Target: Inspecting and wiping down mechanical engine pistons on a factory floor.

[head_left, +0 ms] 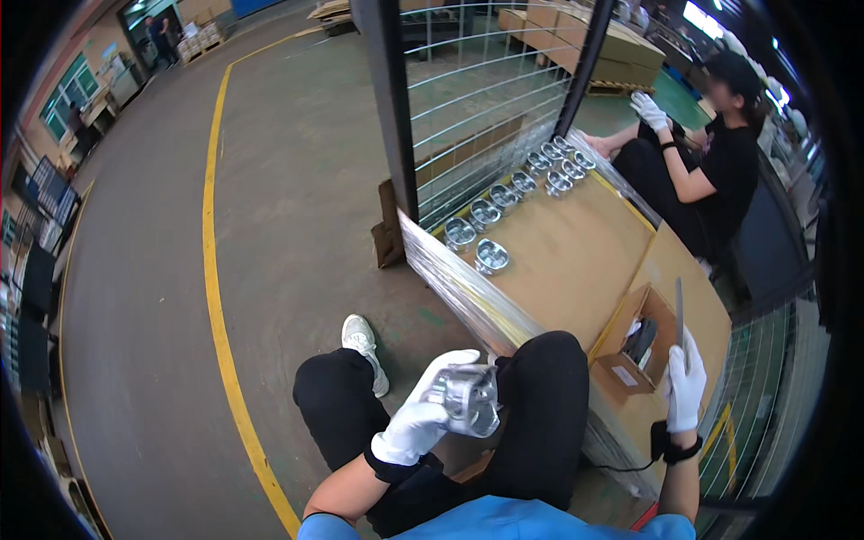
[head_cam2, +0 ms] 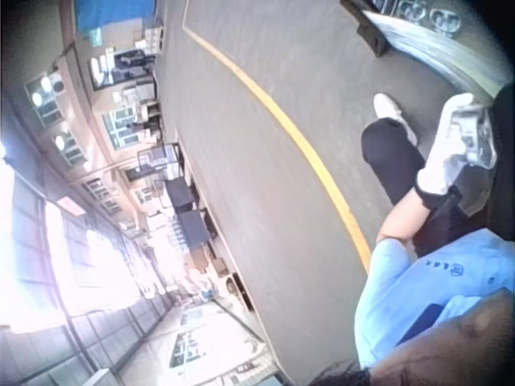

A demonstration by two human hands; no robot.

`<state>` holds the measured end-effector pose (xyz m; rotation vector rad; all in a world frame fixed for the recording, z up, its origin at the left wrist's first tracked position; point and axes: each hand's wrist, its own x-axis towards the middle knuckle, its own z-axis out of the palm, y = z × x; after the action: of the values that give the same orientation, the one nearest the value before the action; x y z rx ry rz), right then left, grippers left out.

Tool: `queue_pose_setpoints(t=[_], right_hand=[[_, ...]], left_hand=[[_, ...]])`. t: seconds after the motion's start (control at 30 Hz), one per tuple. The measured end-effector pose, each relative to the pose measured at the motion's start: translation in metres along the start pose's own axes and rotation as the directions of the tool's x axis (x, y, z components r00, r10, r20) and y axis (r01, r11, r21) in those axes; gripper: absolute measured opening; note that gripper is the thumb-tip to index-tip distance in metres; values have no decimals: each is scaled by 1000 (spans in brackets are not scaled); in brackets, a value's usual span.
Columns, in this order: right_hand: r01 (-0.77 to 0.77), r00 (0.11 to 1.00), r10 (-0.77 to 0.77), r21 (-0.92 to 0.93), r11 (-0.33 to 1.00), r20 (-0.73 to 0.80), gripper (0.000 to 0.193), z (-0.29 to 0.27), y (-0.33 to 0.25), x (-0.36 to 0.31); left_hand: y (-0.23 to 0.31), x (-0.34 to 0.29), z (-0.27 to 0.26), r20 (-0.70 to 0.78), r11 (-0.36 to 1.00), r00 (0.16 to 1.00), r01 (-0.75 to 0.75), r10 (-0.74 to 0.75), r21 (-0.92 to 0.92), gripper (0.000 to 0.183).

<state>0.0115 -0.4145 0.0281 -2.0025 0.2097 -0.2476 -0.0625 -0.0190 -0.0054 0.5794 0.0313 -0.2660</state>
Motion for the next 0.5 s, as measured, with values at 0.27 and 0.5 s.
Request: queue_pose_setpoints(t=[0.27,0.5], right_hand=[[121,993,-74,-830,544,96,50,-70,106,70],[90,995,-2,-890,446,100,52,-45,119,104]], left_hand=[[-6,-1,-14,67,963,997,50,-33,-266,83],[-9,-2,-12,32,977,999,1,6,-212,87]])
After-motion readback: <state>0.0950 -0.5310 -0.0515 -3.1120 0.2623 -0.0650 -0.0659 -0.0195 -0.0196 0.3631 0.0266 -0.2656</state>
